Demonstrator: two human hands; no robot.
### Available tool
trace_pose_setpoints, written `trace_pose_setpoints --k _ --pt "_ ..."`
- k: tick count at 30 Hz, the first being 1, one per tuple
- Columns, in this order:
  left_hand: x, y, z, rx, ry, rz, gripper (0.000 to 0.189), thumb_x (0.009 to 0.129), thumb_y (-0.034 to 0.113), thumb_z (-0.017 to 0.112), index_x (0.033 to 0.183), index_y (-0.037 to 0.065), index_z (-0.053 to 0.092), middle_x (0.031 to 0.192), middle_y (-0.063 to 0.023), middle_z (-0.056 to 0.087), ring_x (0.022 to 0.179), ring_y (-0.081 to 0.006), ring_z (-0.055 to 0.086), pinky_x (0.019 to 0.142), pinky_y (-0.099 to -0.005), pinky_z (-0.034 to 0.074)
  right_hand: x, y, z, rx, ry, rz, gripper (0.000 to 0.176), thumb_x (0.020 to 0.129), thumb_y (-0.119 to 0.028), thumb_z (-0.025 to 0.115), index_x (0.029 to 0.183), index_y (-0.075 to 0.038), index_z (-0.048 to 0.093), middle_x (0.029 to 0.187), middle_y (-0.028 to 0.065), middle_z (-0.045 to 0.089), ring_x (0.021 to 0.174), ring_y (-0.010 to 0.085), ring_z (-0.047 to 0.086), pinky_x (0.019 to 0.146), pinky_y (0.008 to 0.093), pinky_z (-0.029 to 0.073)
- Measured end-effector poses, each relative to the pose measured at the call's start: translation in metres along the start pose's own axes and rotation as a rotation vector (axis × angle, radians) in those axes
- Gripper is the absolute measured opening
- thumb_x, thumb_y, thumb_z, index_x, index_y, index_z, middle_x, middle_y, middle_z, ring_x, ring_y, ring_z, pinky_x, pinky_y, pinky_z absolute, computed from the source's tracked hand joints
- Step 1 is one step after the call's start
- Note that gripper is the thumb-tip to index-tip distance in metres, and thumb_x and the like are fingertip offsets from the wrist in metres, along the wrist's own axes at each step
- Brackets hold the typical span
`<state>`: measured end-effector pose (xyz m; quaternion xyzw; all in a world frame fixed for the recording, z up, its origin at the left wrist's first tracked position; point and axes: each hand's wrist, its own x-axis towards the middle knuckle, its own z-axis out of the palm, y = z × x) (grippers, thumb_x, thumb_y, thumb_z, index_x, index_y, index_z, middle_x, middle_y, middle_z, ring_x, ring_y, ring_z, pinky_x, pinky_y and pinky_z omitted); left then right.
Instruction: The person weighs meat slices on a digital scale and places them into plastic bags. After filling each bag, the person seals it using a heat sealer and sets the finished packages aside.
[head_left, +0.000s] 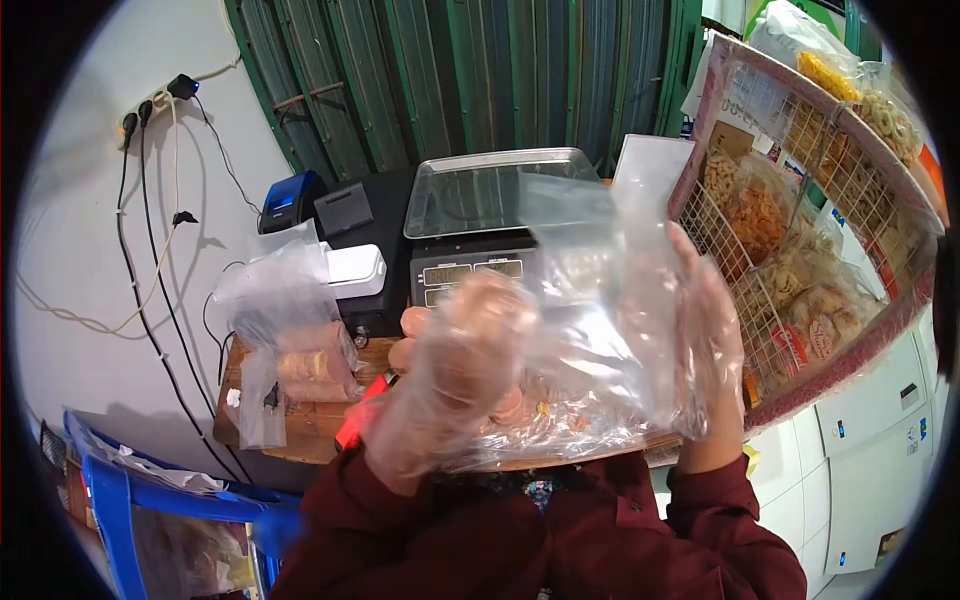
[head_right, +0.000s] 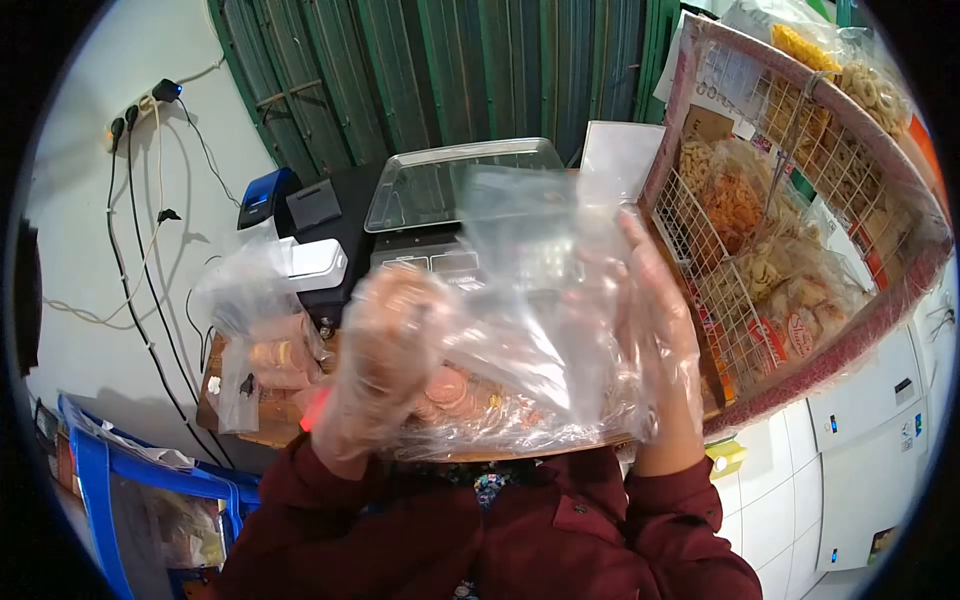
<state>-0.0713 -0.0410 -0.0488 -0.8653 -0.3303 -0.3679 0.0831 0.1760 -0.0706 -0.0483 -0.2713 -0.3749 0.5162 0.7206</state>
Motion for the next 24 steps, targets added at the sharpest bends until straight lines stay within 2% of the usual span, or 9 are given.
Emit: trace_pose_setpoints --k 1,4,7,9,11,13,15,20,24 --pt "-0.002 0.002 0.003 -0.005 0.001 -0.002 0.024 0.095 0.010 0.058 0.117 0.002 0.060 0.114 -0.0118 0.063 0.113 -0.0243 0.060 0.091 -0.0355 0.052 -0.002 0.000 -0.009 -0.004 0.002 0.001 0.078 0.091 -0.033 0.064 0.153 -0.001 0.029 0.121 0.0216 0.059 0.099 0.0259 0.066 0.084 0.0363 0.058" --pt "-0.003 0.011 0.006 -0.239 -0.063 0.103 0.040 0.088 0.014 0.067 0.125 0.000 0.058 0.125 -0.0158 0.060 0.124 -0.0303 0.054 0.100 -0.0395 0.048 0.000 -0.013 -0.054 -0.330 0.239 0.056 0.088 0.072 0.010 0.055 0.155 -0.006 0.030 0.121 0.0155 0.061 0.093 0.0180 0.067 0.076 0.0283 0.058" --pt "0.001 0.021 0.002 -0.467 -0.120 0.214 0.058 0.081 0.017 0.076 0.132 -0.002 0.056 0.136 -0.0198 0.056 0.135 -0.0364 0.048 0.108 -0.0435 0.044 -0.001 -0.010 -0.103 -0.310 0.312 0.015 0.084 0.073 0.012 0.055 0.152 -0.005 0.033 0.114 0.0132 0.063 0.086 0.0150 0.065 0.071 0.0246 0.056" --pt "0.008 0.009 -0.018 -0.360 -0.163 0.093 0.053 0.081 0.016 0.076 0.128 -0.003 0.060 0.135 -0.0206 0.057 0.128 -0.0367 0.054 0.110 -0.0428 0.043 0.005 -0.003 -0.117 -0.262 0.404 0.004 0.082 0.072 0.014 0.054 0.150 -0.005 0.037 0.109 0.0111 0.063 0.079 0.0129 0.064 0.067 0.0225 0.055" --pt "0.010 -0.020 -0.032 -0.024 -0.016 0.215 0.044 0.082 0.014 0.075 0.122 -0.002 0.065 0.128 -0.0214 0.062 0.120 -0.0361 0.060 0.106 -0.0412 0.046 0.015 0.000 -0.148 -0.513 0.322 0.132 0.082 0.073 0.015 0.054 0.150 -0.006 0.038 0.107 0.0102 0.062 0.076 0.0116 0.063 0.063 0.0220 0.054" --pt "0.007 -0.039 -0.033 -0.161 0.092 -0.110 0.032 0.085 0.010 0.071 0.114 -0.002 0.069 0.120 -0.0218 0.065 0.114 -0.0351 0.063 0.101 -0.0393 0.049 0.023 0.012 -0.181 -0.612 0.292 0.135 0.078 0.076 0.014 0.055 0.149 -0.006 0.040 0.102 0.0092 0.062 0.074 0.0112 0.063 0.057 0.0221 0.051" --pt "0.009 -0.062 -0.033 -0.233 0.045 -0.120 0.030 0.086 0.009 0.069 0.113 -0.002 0.069 0.118 -0.0212 0.066 0.112 -0.0337 0.064 0.098 -0.0381 0.050 0.035 0.021 -0.195 -1.243 0.335 -0.032 0.066 0.077 0.011 0.055 0.141 -0.004 0.049 0.104 0.0113 0.065 0.082 0.0183 0.065 0.065 0.0254 0.054" --pt "0.007 -0.123 0.021 -0.680 -0.095 -0.257 0.027 0.086 0.001 0.064 0.113 0.002 0.070 0.116 -0.0169 0.067 0.106 -0.0317 0.066 0.093 -0.0340 0.052 0.037 -0.002 -0.080 -1.652 -0.014 -0.615 0.050 0.082 0.003 0.064 0.131 -0.006 0.061 0.101 0.0126 0.067 0.092 0.0226 0.064 0.074 0.0386 0.053" --pt "0.029 -0.112 0.013 -0.255 -0.209 -0.122 0.033 0.085 0.000 0.062 0.117 0.004 0.069 0.121 -0.0170 0.067 0.110 -0.0336 0.065 0.097 -0.0355 0.051 0.048 0.063 -0.043 -1.760 -0.279 -0.890 0.045 0.081 -0.004 0.065 0.126 -0.014 0.066 0.115 0.0206 0.066 0.100 0.0360 0.064 0.088 0.0473 0.051"
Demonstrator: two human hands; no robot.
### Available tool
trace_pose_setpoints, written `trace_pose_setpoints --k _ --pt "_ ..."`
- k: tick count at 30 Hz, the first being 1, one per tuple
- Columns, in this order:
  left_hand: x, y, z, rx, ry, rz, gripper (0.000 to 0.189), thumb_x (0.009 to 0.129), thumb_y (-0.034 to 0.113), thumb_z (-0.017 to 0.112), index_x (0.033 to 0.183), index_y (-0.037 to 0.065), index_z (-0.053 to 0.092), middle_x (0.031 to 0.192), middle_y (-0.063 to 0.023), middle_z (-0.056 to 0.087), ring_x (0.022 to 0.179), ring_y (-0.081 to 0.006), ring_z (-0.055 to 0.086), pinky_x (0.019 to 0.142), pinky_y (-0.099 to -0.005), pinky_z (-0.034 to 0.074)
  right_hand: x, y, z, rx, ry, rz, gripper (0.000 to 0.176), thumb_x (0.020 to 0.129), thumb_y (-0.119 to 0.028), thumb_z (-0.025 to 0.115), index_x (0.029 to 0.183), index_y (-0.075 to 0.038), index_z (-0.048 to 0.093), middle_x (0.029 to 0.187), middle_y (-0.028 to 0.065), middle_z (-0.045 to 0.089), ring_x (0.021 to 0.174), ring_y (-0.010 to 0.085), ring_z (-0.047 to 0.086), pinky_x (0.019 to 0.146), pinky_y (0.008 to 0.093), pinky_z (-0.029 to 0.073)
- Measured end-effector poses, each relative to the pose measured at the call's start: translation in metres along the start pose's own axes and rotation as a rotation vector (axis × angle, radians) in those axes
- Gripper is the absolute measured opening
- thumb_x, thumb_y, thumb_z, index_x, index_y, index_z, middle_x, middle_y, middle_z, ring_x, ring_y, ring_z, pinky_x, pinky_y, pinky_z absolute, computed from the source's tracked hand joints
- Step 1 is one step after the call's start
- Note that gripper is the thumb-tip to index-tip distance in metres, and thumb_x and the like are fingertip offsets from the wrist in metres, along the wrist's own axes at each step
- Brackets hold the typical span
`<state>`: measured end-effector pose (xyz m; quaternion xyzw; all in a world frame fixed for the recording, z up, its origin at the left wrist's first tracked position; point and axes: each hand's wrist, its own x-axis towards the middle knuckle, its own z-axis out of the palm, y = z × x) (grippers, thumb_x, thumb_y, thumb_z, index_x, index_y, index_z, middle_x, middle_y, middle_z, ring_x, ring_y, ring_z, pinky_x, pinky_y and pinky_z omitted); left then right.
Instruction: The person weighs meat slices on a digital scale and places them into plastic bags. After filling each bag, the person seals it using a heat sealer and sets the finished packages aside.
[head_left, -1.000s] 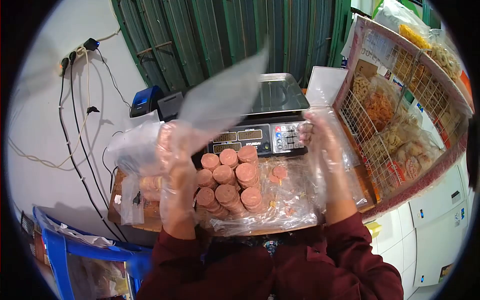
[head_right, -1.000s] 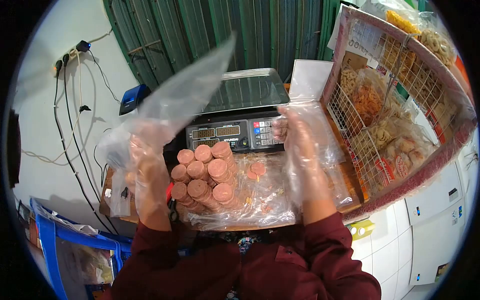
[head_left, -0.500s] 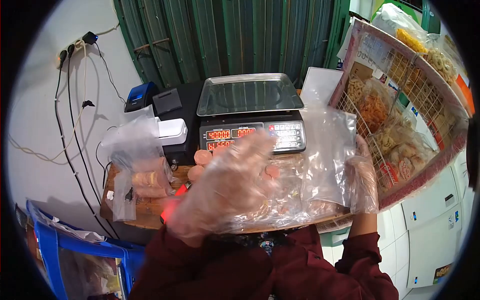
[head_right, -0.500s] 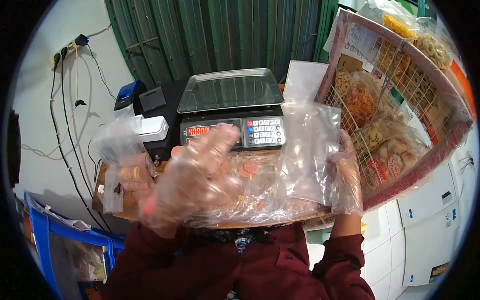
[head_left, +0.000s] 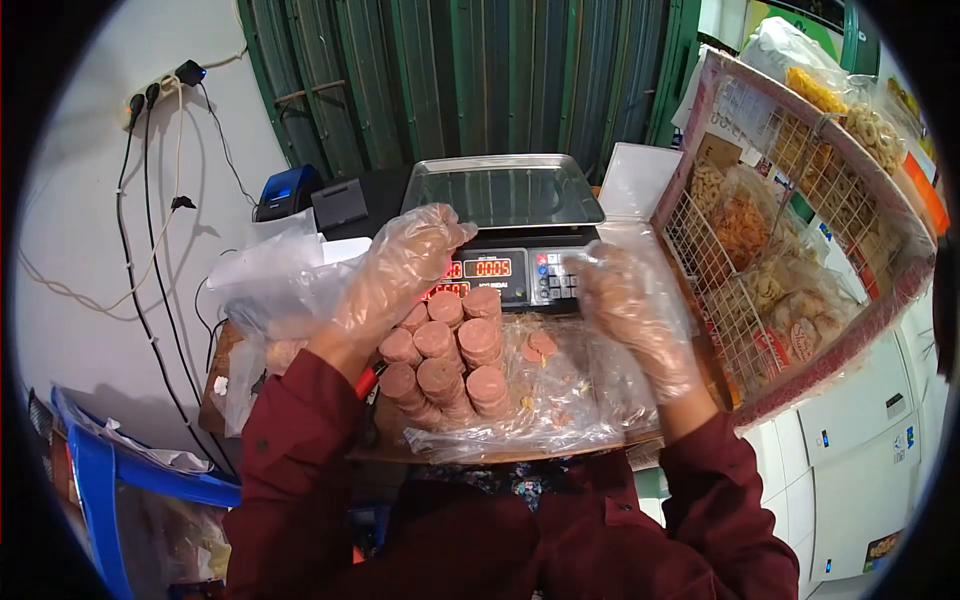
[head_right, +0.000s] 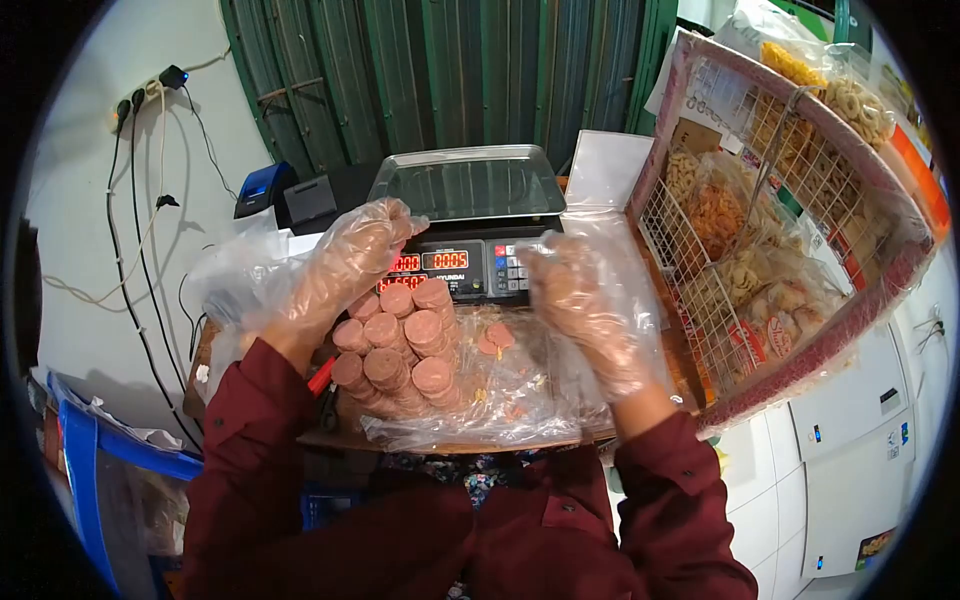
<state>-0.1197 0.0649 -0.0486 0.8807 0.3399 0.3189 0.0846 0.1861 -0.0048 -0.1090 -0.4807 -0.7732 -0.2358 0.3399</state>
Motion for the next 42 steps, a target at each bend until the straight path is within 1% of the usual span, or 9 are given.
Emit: trace_pose_setpoints --k 2,4,9,14,18,20,27,32,42 --pt "0.007 -0.004 0.003 0.465 0.075 0.110 0.039 0.086 0.000 0.057 0.124 0.004 0.065 0.127 -0.0172 0.064 0.116 -0.0342 0.063 0.102 -0.0387 0.050 0.006 -0.011 0.025 -0.003 -0.017 0.016 0.044 0.082 -0.007 0.064 0.125 -0.015 0.067 0.119 0.0212 0.065 0.103 0.0371 0.063 0.091 0.0475 0.050" --pt "0.007 -0.010 0.000 0.516 0.118 0.188 0.035 0.086 0.003 0.059 0.120 0.003 0.067 0.128 -0.0182 0.064 0.115 -0.0342 0.063 0.100 -0.0412 0.050 0.015 -0.020 0.034 -0.093 -0.196 0.087 0.044 0.084 -0.011 0.061 0.128 -0.013 0.064 0.126 0.0223 0.061 0.111 0.0379 0.060 0.100 0.0500 0.044" --pt "-0.004 -0.036 0.008 0.471 0.155 0.214 0.031 0.083 0.003 0.061 0.112 0.002 0.070 0.120 -0.0192 0.068 0.109 -0.0362 0.065 0.095 -0.0434 0.052 0.024 -0.029 0.037 -0.099 -0.100 0.106 0.047 0.084 -0.011 0.062 0.130 -0.010 0.060 0.125 0.0229 0.060 0.112 0.0383 0.059 0.097 0.0542 0.043" --pt "0.001 -0.033 -0.002 0.382 0.196 0.229 0.017 0.078 0.002 0.064 0.094 0.001 0.068 0.079 -0.0174 0.067 0.079 -0.0371 0.067 0.074 -0.0452 0.054 0.043 0.000 0.048 -0.161 0.082 0.095 0.040 0.083 -0.013 0.061 0.123 -0.011 0.064 0.117 0.0140 0.064 0.109 0.0325 0.058 0.100 0.0560 0.040" --pt "0.007 -0.038 -0.008 0.290 0.111 0.171 0.003 0.078 0.002 0.064 0.081 0.001 0.065 0.072 -0.0150 0.062 0.071 -0.0350 0.064 0.064 -0.0421 0.051 0.058 0.021 0.052 -0.289 0.110 0.019 0.018 0.079 -0.011 0.063 0.095 -0.012 0.071 0.094 0.0042 0.066 0.100 0.0254 0.060 0.102 0.0544 0.038" --pt "0.010 -0.050 0.001 0.473 0.218 0.413 0.011 0.069 0.000 0.068 0.070 0.002 0.057 0.066 -0.0156 0.057 0.065 -0.0346 0.062 0.058 -0.0423 0.049 0.057 0.030 0.058 -0.345 0.046 -0.025 0.011 0.076 -0.012 0.063 0.084 -0.013 0.072 0.087 0.0031 0.066 0.097 0.0235 0.060 0.102 0.0534 0.038" --pt "0.017 -0.066 0.015 0.476 0.224 0.441 0.010 0.068 0.000 0.068 0.071 0.003 0.058 0.065 -0.0157 0.056 0.063 -0.0344 0.062 0.056 -0.0417 0.048 0.058 0.041 0.060 -0.384 -0.052 -0.108 0.019 0.084 -0.013 0.060 0.096 -0.013 0.074 0.092 0.0015 0.070 0.098 0.0219 0.062 0.099 0.0500 0.042" --pt "0.014 -0.061 0.012 0.493 0.204 0.391 0.008 0.075 0.002 0.067 0.073 0.003 0.059 0.066 -0.0157 0.057 0.063 -0.0340 0.062 0.056 -0.0415 0.048 0.059 0.042 0.059 -0.353 0.008 -0.157 0.011 0.082 -0.012 0.064 0.089 -0.012 0.072 0.083 0.0011 0.069 0.089 0.0210 0.063 0.086 0.0453 0.046" --pt "0.016 -0.065 0.013 0.503 0.196 0.354 0.010 0.078 0.003 0.067 0.073 0.003 0.058 0.064 -0.0146 0.055 0.060 -0.0328 0.061 0.053 -0.0411 0.046 0.058 0.046 0.067 -0.291 0.090 -0.184 0.007 0.080 -0.010 0.065 0.084 -0.011 0.071 0.076 0.0020 0.066 0.084 0.0216 0.063 0.081 0.0446 0.045"
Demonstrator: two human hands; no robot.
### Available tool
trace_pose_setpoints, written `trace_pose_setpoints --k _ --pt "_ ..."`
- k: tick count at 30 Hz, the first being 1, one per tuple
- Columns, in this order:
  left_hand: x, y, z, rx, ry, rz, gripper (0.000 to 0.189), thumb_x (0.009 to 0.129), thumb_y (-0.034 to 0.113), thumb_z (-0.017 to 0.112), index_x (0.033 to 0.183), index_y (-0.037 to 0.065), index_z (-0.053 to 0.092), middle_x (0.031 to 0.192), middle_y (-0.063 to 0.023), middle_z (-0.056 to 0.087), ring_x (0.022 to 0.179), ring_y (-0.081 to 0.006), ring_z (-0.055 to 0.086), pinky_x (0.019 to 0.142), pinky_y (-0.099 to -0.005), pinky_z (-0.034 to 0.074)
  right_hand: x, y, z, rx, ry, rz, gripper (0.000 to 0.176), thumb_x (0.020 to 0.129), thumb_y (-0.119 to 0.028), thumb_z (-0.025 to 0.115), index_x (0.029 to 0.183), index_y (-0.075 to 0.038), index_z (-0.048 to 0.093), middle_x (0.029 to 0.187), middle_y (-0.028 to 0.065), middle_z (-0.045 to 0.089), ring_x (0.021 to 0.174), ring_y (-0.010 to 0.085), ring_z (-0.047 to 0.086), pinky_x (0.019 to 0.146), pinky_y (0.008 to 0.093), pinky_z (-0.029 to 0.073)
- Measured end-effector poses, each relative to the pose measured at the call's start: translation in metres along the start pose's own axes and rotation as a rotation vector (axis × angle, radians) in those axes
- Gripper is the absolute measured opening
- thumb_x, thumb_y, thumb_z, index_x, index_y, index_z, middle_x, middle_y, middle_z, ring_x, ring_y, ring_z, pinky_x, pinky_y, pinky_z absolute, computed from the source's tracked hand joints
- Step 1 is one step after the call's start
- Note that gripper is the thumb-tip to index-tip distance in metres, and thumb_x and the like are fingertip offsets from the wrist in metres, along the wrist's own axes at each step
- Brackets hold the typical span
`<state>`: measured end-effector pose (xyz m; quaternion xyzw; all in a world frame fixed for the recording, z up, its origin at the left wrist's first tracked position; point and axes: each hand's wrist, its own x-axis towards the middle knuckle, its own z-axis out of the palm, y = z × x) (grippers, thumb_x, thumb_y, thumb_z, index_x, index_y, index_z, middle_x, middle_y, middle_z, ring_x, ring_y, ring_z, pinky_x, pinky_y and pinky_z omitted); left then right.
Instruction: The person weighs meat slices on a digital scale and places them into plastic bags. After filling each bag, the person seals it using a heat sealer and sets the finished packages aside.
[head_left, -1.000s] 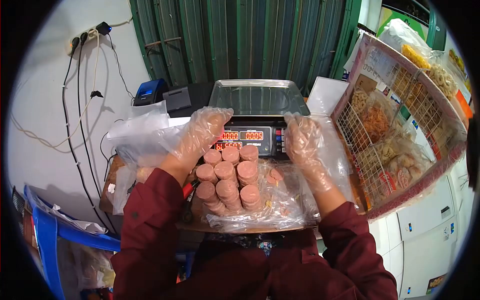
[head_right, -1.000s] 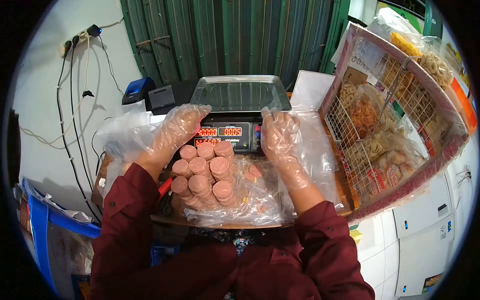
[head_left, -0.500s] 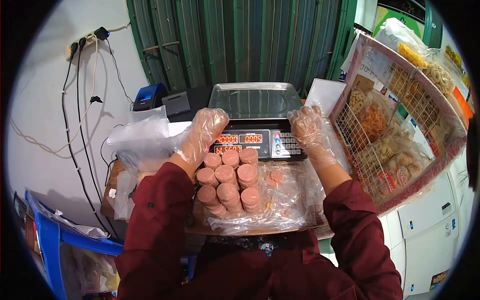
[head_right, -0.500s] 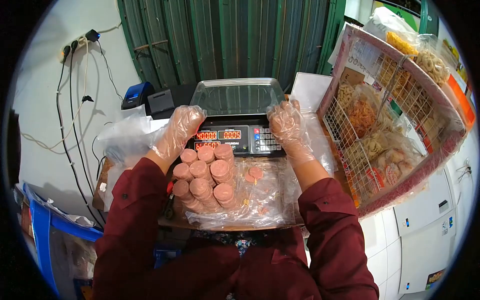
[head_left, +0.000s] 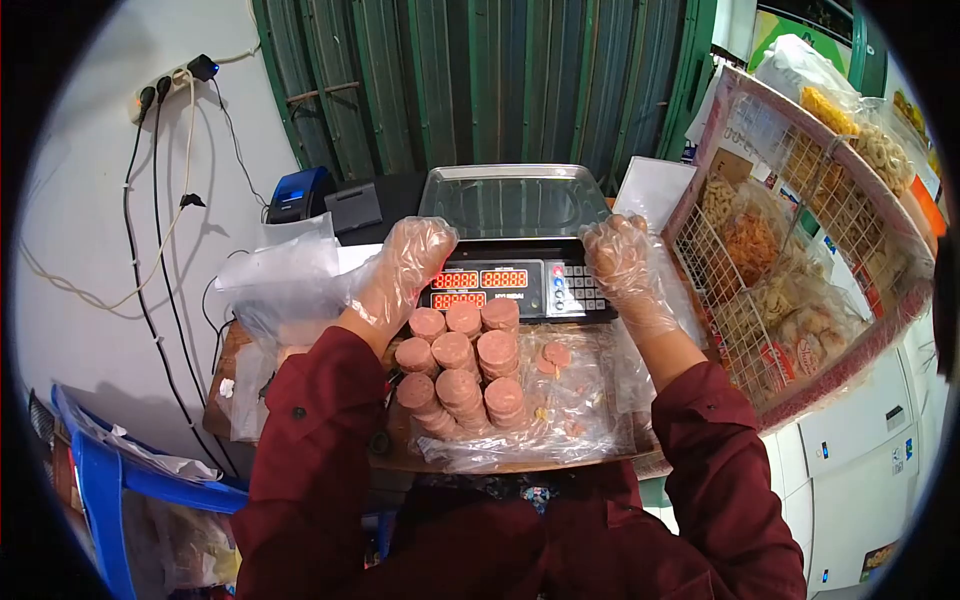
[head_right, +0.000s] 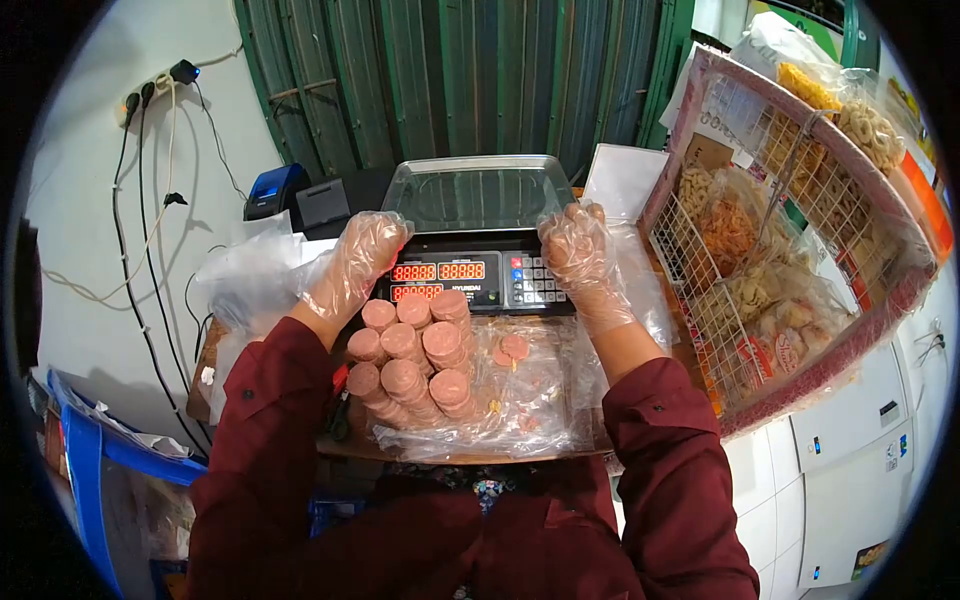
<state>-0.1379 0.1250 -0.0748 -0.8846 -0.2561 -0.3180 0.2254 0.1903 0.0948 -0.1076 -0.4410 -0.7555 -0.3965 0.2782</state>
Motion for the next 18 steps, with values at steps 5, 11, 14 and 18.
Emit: trace_pose_setpoints --k 5,11,14,18 --pt "-0.002 -0.001 0.002 -0.068 0.033 0.016 0.012 0.080 0.003 0.066 0.072 0.003 0.056 0.062 -0.0136 0.053 0.057 -0.0314 0.060 0.051 -0.0405 0.044 0.002 -0.003 -0.008 -0.034 -0.063 0.024 0.010 0.080 -0.010 0.064 0.087 -0.011 0.071 0.081 0.0019 0.069 0.087 0.0219 0.064 0.084 0.0450 0.045" --pt "-0.001 0.000 0.003 -0.109 -0.100 -0.145 0.012 0.081 0.006 0.064 0.072 0.003 0.059 0.066 -0.0134 0.058 0.063 -0.0307 0.063 0.055 -0.0398 0.049 0.006 -0.007 -0.006 0.018 -0.002 0.067 0.006 0.072 -0.007 0.065 0.076 -0.010 0.068 0.070 0.0056 0.062 0.084 0.0253 0.062 0.088 0.0484 0.046" --pt "0.006 -0.001 -0.002 0.129 -0.226 -0.140 0.009 0.083 0.007 0.062 0.076 0.002 0.064 0.078 -0.0148 0.067 0.075 -0.0298 0.068 0.066 -0.0395 0.055 0.008 -0.007 -0.017 0.069 -0.017 0.115 0.012 0.083 -0.012 0.061 0.090 -0.009 0.071 0.086 0.0056 0.070 0.088 0.0241 0.064 0.086 0.0466 0.045" --pt "0.014 -0.008 0.008 0.248 -0.164 -0.008 0.016 0.087 0.017 0.059 0.088 0.008 0.072 0.097 -0.0144 0.072 0.088 -0.0288 0.070 0.079 -0.0392 0.057 0.040 0.002 -0.005 0.121 -0.379 0.174 0.023 0.088 -0.023 0.053 0.100 -0.012 0.069 0.093 0.0129 0.073 0.089 0.0303 0.070 0.089 0.0474 0.048"
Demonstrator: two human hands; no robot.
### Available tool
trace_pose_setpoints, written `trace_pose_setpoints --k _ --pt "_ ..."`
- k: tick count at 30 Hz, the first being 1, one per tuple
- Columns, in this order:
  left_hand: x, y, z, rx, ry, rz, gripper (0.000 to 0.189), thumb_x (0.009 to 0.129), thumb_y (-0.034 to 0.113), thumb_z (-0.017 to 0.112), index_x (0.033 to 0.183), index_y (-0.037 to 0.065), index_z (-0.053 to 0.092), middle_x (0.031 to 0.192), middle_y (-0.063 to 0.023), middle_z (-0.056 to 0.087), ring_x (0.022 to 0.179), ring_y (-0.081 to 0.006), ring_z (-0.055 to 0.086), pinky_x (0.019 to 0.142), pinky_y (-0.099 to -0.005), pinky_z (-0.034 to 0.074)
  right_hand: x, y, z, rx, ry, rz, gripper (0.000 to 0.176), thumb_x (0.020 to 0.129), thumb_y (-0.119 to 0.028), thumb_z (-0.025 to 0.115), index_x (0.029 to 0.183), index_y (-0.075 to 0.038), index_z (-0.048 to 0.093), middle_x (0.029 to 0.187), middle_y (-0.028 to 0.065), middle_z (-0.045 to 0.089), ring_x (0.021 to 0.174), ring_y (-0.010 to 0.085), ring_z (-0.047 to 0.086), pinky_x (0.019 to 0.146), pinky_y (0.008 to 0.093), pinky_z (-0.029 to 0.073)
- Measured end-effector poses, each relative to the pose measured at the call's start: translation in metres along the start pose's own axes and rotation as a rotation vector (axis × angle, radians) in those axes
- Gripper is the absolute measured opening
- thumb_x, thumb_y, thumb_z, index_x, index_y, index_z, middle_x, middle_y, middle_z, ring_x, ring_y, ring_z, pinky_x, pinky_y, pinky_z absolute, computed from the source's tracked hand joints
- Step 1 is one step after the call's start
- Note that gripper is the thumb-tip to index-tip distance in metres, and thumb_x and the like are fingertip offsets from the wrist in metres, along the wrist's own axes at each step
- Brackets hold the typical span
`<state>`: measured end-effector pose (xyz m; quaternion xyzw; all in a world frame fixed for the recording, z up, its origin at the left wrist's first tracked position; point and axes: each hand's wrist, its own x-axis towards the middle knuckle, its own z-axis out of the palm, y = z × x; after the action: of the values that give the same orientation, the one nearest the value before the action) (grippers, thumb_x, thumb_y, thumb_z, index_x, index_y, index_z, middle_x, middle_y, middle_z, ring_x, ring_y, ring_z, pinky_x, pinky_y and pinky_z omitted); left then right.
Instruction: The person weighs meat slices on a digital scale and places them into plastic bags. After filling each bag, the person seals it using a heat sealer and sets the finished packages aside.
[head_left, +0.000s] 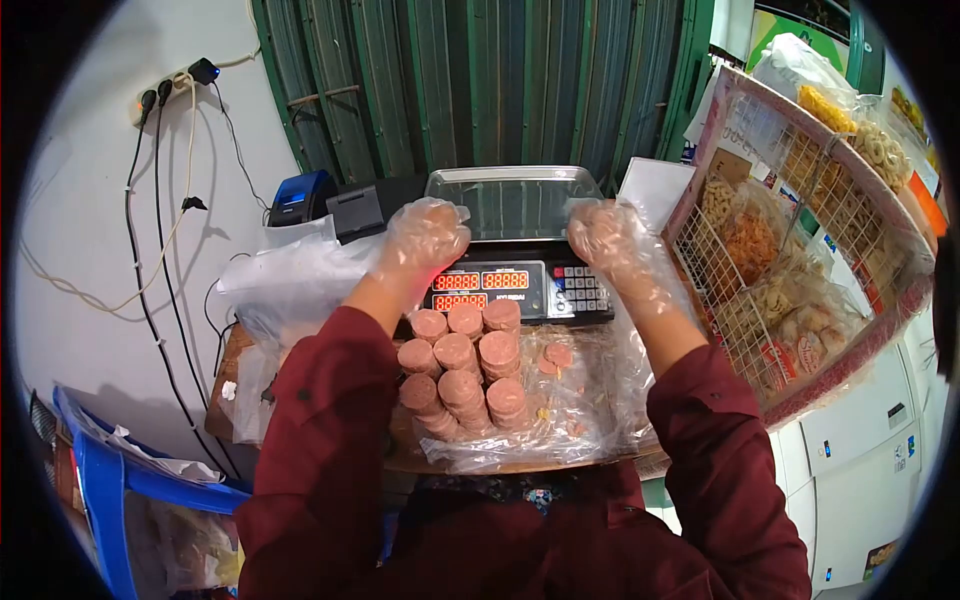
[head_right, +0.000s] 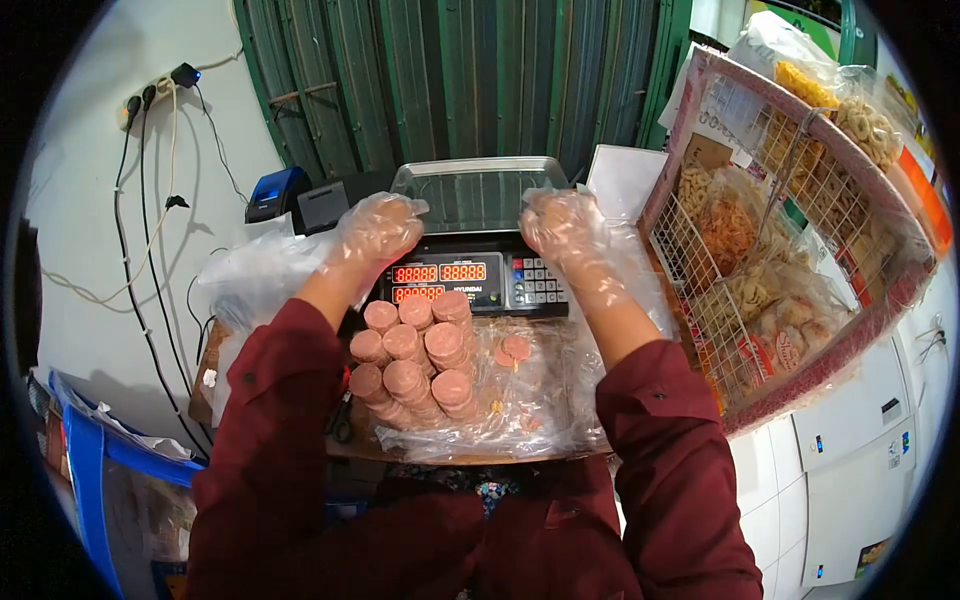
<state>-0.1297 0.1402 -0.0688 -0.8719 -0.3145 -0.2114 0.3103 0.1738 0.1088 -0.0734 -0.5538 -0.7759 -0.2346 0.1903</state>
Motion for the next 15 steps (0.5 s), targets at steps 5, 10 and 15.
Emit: trace_pose_setpoints --k 5,10,15 --pt "0.022 0.009 0.014 -0.120 -0.159 -0.248 0.029 0.086 0.030 0.053 0.084 0.011 0.075 0.091 -0.0128 0.074 0.091 -0.0320 0.071 0.075 -0.0449 0.058 0.023 -0.019 -0.001 -0.178 -0.114 -0.092 0.023 0.094 -0.023 0.052 0.108 -0.011 0.066 0.103 0.0097 0.073 0.098 0.0280 0.071 0.096 0.0532 0.046" --pt "0.029 0.012 0.010 -0.212 -0.337 -0.414 0.035 0.091 0.033 0.049 0.091 0.009 0.074 0.099 -0.0136 0.073 0.097 -0.0343 0.070 0.081 -0.0450 0.056 0.032 -0.024 0.000 -0.137 -0.393 -0.066 0.031 0.097 -0.020 0.046 0.125 -0.010 0.057 0.119 0.0113 0.068 0.111 0.0311 0.067 0.100 0.0674 0.037" --pt "0.022 0.012 0.018 -0.214 -0.258 -0.396 0.034 0.097 0.037 0.049 0.087 0.011 0.068 0.090 -0.0093 0.071 0.089 -0.0308 0.070 0.071 -0.0438 0.057 0.031 -0.025 0.003 -0.175 -0.482 -0.085 0.036 0.099 -0.022 0.045 0.131 -0.010 0.053 0.122 0.0108 0.068 0.112 0.0308 0.067 0.102 0.0707 0.033"
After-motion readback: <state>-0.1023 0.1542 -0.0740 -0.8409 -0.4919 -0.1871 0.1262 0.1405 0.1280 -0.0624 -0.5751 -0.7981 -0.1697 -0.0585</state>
